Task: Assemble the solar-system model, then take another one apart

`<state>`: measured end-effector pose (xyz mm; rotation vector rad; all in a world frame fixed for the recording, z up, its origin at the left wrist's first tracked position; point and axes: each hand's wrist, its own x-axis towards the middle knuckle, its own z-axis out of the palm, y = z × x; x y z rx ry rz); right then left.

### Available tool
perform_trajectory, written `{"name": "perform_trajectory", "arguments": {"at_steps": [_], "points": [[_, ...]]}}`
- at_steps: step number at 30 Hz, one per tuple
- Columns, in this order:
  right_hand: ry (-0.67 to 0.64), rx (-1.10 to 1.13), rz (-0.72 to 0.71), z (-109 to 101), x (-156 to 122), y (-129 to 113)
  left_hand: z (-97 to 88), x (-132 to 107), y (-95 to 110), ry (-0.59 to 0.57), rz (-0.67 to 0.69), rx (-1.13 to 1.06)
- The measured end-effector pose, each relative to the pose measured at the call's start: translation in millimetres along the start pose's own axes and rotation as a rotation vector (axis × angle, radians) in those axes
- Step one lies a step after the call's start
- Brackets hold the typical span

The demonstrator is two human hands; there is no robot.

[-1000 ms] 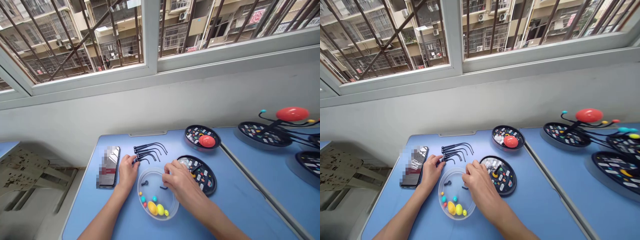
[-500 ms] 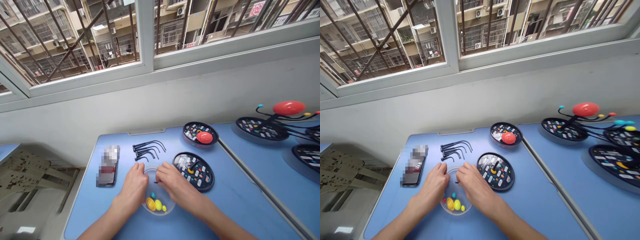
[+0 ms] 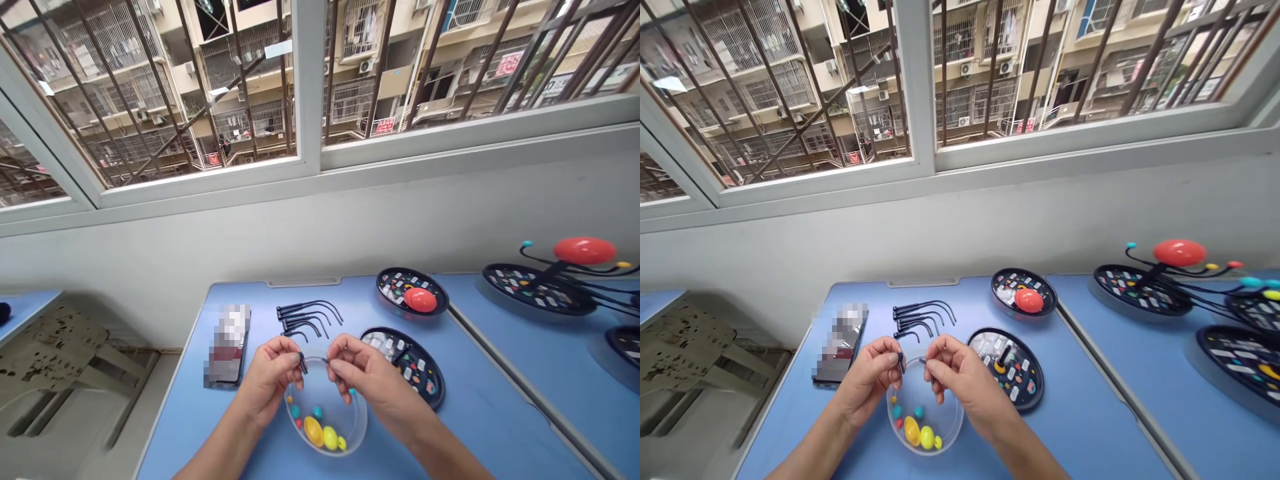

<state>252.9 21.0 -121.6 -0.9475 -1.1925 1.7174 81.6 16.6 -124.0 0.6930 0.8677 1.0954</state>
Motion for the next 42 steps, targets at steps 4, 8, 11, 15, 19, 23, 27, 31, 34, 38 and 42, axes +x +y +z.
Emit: {"name": "perform_trajectory", "arguments": {"at_steps": [4,8,11,15,19,23,27,31,34,38,42], "points": [[0.021,0.1,0.003,-2.2,1.8,4.7,0.4,0.3,-3.8,-0.002,-0.046,-0.086],[-0.022,0.255,0.024,-7.4,4.2,4.1,-0.4,1.0,-7.0,-0.006,-0.062,-0.12],[-0.047,0.321,0.035,-9.4,4.9,4.6,-1.0,1.3,-8.4,0.01,-0.046,-0.118],[-0.009,0.3,0.065,-7.3,4.5,6.9,1.9,-0.2,-8.9,0.04,-0.002,-0.067],[0.039,0.234,0.025,-3.4,3.5,6.2,6.6,-3.8,-9.3,0.082,0.061,0.019],[0.057,0.167,-0.008,-1.5,2.5,6.6,7.9,-5.8,-11.3,0.097,0.093,0.077],[0.096,0.092,-0.014,-1.8,2.6,10.1,7.1,-6.1,-13.5,0.104,0.101,0.13],[0.13,0.033,-0.043,-2.3,3.1,11.0,6.9,-6.0,-14.4,0.122,0.092,0.166],[0.121,0.002,-0.052,-2.3,2.3,9.1,7.4,-5.8,-14.0,0.129,0.092,0.169],[0.097,0.009,-0.106,-2.3,-0.8,4.9,8.3,-6.0,-13.2,0.122,0.102,0.168],[0.114,0.028,-0.111,-3.4,-3.7,2.3,7.8,-5.6,-13.1,0.131,0.115,0.175]]}}
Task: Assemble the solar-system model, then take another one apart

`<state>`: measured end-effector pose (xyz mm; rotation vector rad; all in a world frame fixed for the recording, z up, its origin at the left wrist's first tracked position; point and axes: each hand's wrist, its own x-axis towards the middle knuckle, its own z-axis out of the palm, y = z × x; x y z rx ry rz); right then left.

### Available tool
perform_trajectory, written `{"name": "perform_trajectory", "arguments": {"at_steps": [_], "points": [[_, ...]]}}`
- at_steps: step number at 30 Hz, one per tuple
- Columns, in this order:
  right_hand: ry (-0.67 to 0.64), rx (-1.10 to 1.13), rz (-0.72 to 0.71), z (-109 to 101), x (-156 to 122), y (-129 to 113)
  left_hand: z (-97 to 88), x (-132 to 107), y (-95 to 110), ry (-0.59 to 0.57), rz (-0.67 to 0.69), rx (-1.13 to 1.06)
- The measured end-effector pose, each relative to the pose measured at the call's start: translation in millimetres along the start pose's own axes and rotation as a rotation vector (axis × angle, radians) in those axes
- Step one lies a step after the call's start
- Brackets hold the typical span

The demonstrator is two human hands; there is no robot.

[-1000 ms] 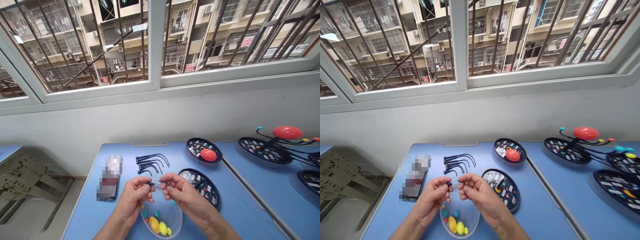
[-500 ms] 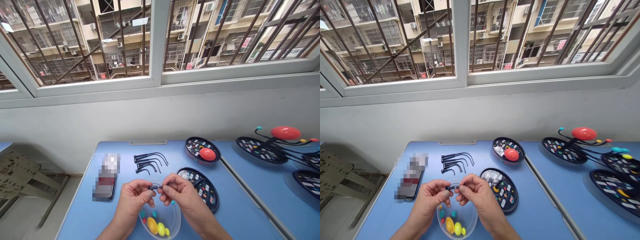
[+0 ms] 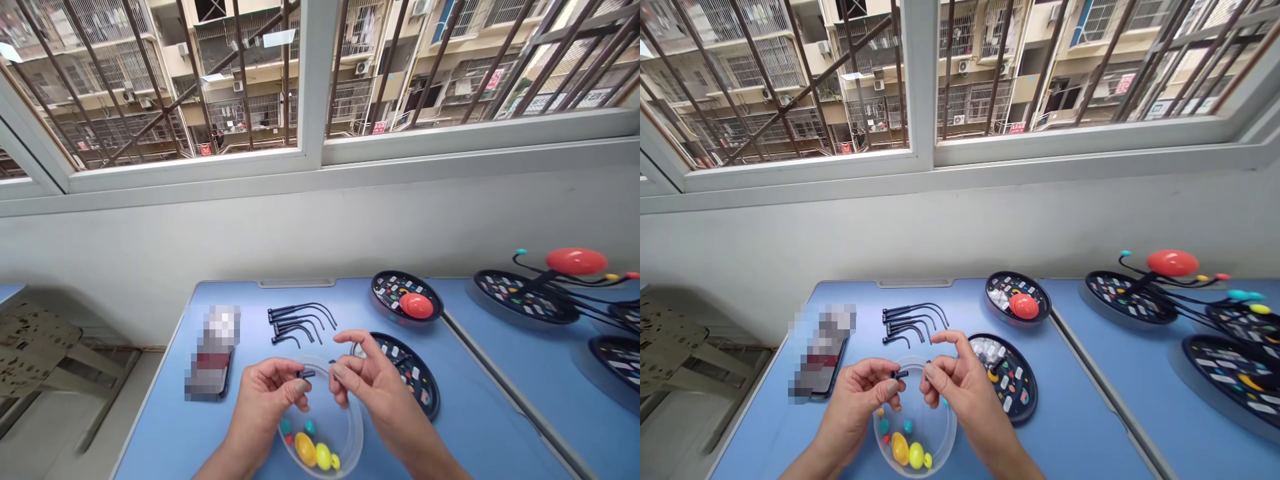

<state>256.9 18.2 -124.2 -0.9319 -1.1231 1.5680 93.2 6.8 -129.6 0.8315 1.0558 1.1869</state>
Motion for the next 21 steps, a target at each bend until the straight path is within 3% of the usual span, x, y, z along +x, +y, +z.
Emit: {"name": "perform_trajectory", "arguments": {"at_steps": [9,12,17,21], "points": [[-0.17,0.075,0.081,-3.3,4.1,-2.2,0.6,-1.1,3.2,-0.001,-0.01,-0.013],[-0.103,0.014,0.088,-7.8,5.8,2.1,1.2,-0.8,3.5,0.009,-0.015,-0.021],[0.069,-0.156,-0.039,-10.5,6.0,4.7,0.9,-1.0,2.4,0.005,-0.021,-0.018],[0.083,-0.145,-0.011,-2.3,3.0,-1.4,0.8,-1.0,2.1,-0.01,-0.023,-0.015]]}}
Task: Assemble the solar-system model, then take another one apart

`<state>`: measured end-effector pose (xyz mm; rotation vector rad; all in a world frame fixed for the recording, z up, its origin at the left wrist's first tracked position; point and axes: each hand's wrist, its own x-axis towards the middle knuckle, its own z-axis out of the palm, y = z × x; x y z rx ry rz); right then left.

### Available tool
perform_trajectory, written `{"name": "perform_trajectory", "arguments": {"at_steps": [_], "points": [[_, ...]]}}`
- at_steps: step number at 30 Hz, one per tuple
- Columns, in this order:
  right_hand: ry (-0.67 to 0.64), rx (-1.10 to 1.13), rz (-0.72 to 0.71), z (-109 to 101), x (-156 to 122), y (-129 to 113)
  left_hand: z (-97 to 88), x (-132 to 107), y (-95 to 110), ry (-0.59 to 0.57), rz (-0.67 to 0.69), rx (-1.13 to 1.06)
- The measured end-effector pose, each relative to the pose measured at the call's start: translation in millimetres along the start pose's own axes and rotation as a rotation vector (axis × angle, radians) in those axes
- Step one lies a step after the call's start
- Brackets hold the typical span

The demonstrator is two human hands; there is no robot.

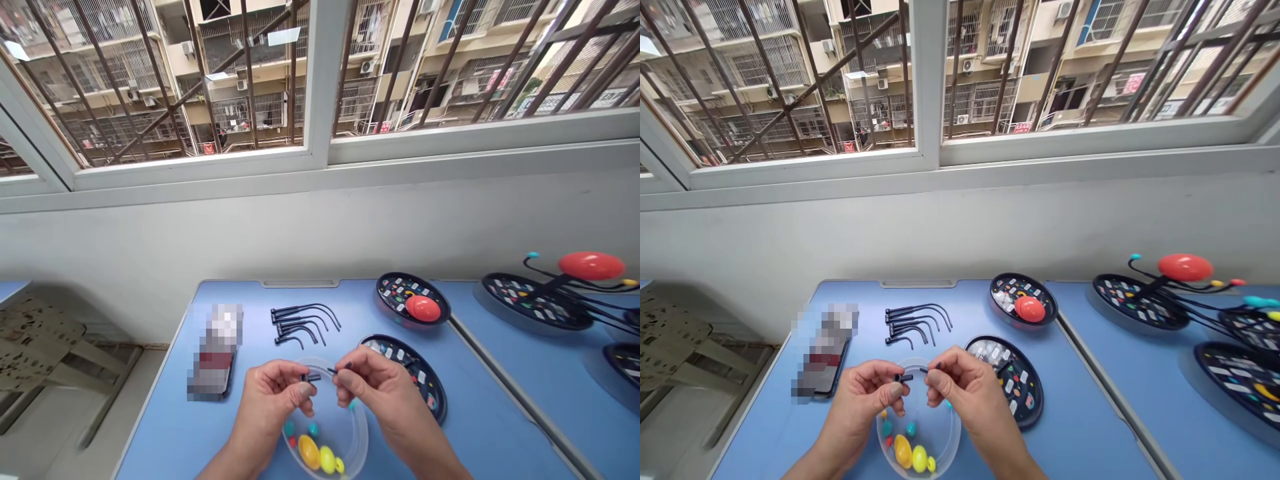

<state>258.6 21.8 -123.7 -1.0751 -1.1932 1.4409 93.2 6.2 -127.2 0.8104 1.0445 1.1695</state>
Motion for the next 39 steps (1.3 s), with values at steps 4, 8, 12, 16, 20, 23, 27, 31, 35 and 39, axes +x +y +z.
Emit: {"name": "perform_trajectory", "arguments": {"at_steps": [4,8,12,16,20,23,27,31,35,39], "points": [[0.004,-0.021,0.027,5.0,-2.5,-2.3,0.0,0.5,-0.5,0.0,0.0,-0.002],[-0.018,-0.066,0.019,3.9,-3.2,2.5,-0.5,0.4,-1.5,-0.007,0.005,0.01],[-0.033,-0.159,-0.047,0.8,-3.8,6.8,-0.9,-0.9,-2.0,-0.013,0.015,0.029],[-0.04,-0.342,-0.21,-1.2,-5.3,6.8,-1.1,-1.8,-0.5,-0.009,0.032,0.059],[-0.029,-0.465,-0.386,-1.1,-6.6,6.8,-1.6,-1.9,0.5,-0.008,0.059,0.09],[-0.019,-0.523,-0.501,-0.3,-6.9,8.4,-2.5,-2.0,-1.1,-0.013,0.072,0.101],[-0.009,-0.563,-0.637,0.7,-7.3,10.4,-2.9,-1.4,-3.4,-0.016,0.086,0.107],[-0.034,-0.572,-0.666,0.9,-7.5,10.9,-2.2,-0.8,-2.4,-0.014,0.079,0.095],[-0.061,-0.558,-0.624,1.2,-7.2,10.0,-2.4,-1.0,-0.3,-0.022,0.072,0.085],[-0.082,-0.552,-0.628,3.1,-7.4,9.3,-2.6,-0.9,-3.7,-0.016,0.072,0.086]]}}
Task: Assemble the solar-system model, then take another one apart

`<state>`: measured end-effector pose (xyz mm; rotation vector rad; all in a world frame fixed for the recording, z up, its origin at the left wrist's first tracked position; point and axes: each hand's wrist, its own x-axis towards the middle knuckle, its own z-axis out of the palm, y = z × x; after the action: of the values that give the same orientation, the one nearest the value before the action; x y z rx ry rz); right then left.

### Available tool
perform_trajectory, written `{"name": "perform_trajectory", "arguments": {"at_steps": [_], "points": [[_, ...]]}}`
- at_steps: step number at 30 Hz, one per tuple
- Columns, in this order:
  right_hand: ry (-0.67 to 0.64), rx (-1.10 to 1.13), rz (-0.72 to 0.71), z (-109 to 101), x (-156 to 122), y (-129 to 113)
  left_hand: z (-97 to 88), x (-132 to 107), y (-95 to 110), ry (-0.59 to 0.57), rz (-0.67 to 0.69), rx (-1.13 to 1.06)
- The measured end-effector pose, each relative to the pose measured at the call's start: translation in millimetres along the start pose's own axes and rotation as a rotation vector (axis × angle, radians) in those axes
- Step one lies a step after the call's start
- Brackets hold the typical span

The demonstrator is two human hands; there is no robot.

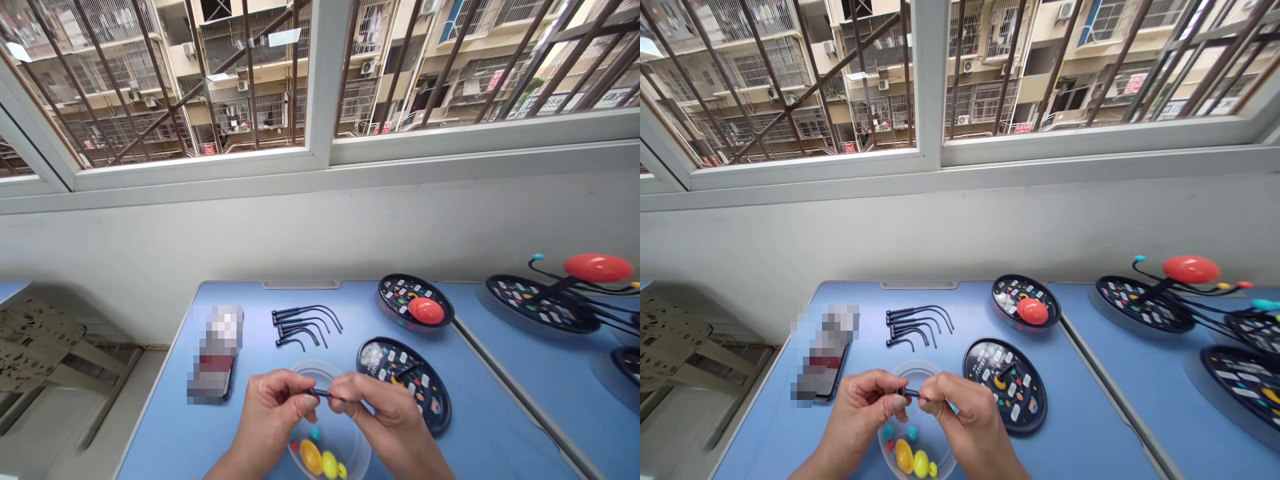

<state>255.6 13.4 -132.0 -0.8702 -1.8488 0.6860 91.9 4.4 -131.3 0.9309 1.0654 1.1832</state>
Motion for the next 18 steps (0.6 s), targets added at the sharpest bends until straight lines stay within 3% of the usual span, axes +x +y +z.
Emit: {"name": "perform_trajectory", "arguments": {"at_steps": [6,11,13,18], "points": [[0.028,-0.003,0.045,4.9,0.1,0.6,4.3,-1.0,-4.3,0.01,-0.011,0.016],[0.036,0.062,0.263,-3.0,5.1,1.3,-6.0,5.4,9.3,0.001,0.07,0.113],[-0.068,-0.021,0.323,-10.1,7.6,-0.7,-15.3,12.7,12.4,0.049,0.137,0.179],[-0.611,-0.26,0.245,-16.6,2.7,-9.0,-34.1,32.9,0.0,0.206,0.25,0.527]]}}
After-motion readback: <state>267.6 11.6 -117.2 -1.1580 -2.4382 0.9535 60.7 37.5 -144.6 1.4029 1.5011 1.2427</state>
